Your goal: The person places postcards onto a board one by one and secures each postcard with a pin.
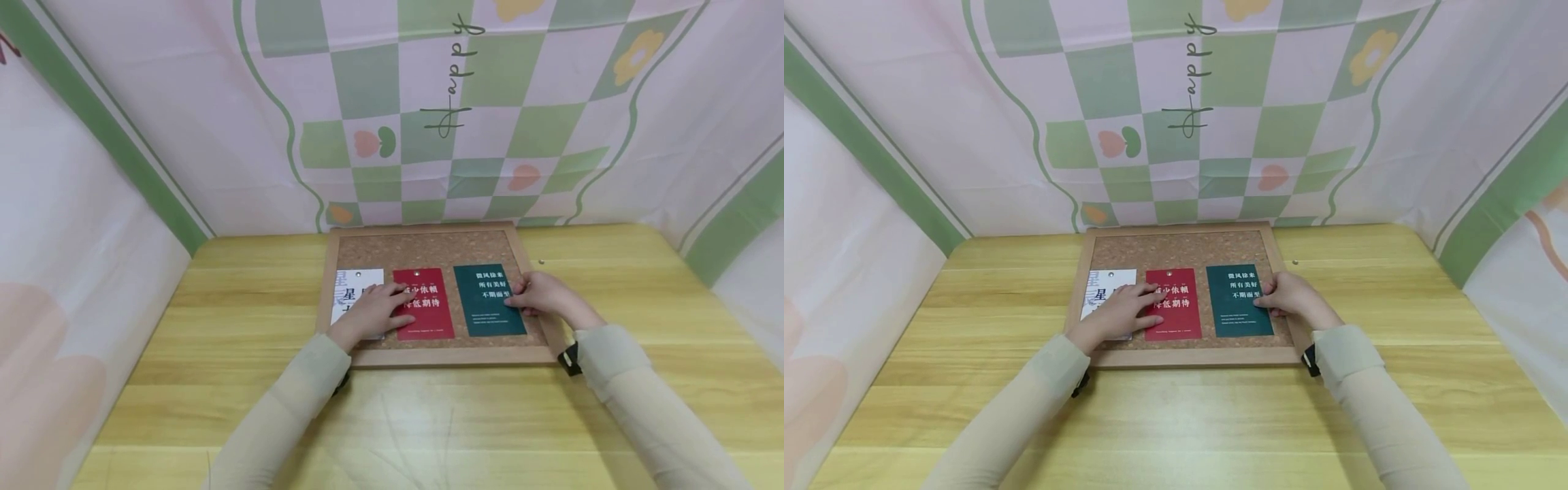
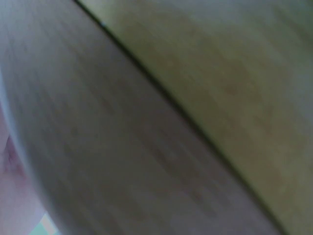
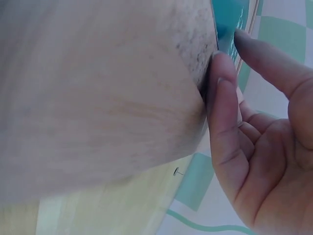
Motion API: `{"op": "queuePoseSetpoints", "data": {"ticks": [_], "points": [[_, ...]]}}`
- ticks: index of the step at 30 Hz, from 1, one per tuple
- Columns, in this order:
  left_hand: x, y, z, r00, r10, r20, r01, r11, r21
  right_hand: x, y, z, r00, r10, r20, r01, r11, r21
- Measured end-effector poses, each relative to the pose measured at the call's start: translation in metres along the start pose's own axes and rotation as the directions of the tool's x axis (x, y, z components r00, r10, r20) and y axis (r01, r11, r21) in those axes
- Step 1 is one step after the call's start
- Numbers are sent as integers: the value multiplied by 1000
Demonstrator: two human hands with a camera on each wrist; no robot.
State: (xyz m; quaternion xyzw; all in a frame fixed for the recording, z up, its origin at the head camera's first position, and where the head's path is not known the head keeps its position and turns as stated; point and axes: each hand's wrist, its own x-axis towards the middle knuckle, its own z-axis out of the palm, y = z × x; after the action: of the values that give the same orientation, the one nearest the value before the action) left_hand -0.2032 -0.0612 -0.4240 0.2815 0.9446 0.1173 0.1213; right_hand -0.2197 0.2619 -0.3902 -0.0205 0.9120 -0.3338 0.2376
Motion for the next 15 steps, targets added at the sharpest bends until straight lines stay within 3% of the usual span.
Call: {"op": "queuePoseSetpoints", "data": {"ticks": [6, 15], "points": [[0, 0, 0, 1000, 2, 0, -2, 1000, 2, 0, 1, -8, 999, -43, -20, 43, 999, -2], [1, 0, 0, 1000, 1, -8, -1, 1000, 5, 5, 6, -37, 984, -68, -163, 67, 998, -12]]}}
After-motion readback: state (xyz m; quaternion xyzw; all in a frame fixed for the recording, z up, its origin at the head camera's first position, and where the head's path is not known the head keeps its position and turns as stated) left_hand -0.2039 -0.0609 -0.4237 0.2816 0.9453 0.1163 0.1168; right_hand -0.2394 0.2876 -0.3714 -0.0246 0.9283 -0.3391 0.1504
